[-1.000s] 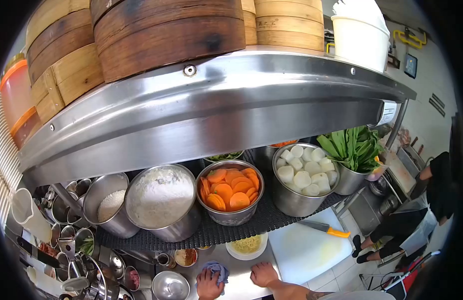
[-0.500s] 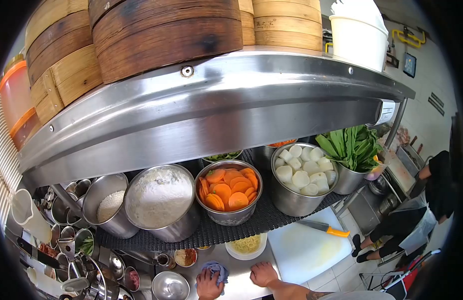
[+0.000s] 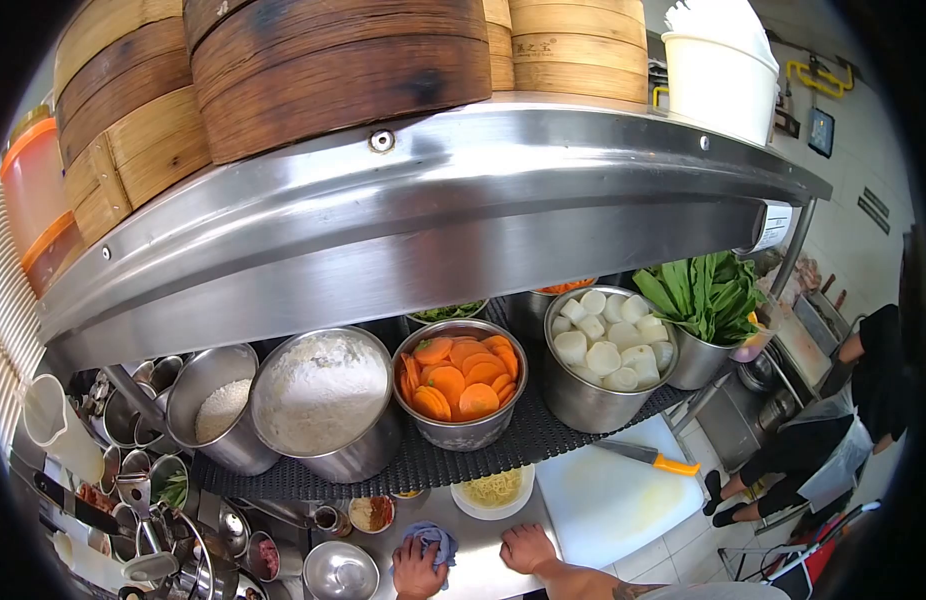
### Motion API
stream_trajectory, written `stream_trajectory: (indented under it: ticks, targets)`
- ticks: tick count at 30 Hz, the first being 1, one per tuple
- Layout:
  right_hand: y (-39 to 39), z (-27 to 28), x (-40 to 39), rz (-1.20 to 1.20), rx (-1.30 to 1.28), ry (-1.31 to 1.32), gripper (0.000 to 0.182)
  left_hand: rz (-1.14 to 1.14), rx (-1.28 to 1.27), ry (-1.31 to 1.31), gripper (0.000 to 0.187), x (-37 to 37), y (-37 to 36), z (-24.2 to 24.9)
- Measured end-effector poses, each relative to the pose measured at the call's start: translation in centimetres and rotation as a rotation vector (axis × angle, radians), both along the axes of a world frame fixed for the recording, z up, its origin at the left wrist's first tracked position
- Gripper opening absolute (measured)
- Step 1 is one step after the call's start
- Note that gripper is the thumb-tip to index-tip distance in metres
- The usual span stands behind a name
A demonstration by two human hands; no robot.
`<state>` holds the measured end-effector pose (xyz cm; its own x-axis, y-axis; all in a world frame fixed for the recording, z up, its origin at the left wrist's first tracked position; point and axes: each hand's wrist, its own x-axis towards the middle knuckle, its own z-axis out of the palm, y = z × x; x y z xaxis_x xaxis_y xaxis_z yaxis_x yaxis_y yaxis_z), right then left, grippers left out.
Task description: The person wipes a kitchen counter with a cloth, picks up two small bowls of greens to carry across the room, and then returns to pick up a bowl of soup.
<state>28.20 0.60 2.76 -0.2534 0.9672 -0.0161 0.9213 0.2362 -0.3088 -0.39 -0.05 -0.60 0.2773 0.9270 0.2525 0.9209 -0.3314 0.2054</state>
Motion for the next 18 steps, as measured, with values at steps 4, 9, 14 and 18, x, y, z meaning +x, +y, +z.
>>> stream_trajectory:
  ticks: [4, 9, 14, 18]
  targets:
    - [0.01, -0.33, 0.04, -0.001, -0.007, 0.008, 0.026, 0.004, -0.014, -0.001, 0.055, 0.07, -0.07, 0.28]
    - [-0.02, -0.27, 0.08, -0.003, -0.014, 0.011, 0.026, 0.006, -0.038, 0.012, 0.056, 0.12, -0.04, 0.44]
    - [0.00, -0.47, 0.14, -0.003, -0.026, 0.011, 0.026, 0.000, -0.022, 0.006, 0.056, 0.12, -0.08, 0.24]
    - [-0.09, -0.47, 0.16, -0.004, 0.013, -0.001, 0.025, -0.012, 0.003, -0.036, 0.055, 0.22, -0.07, 0.49]
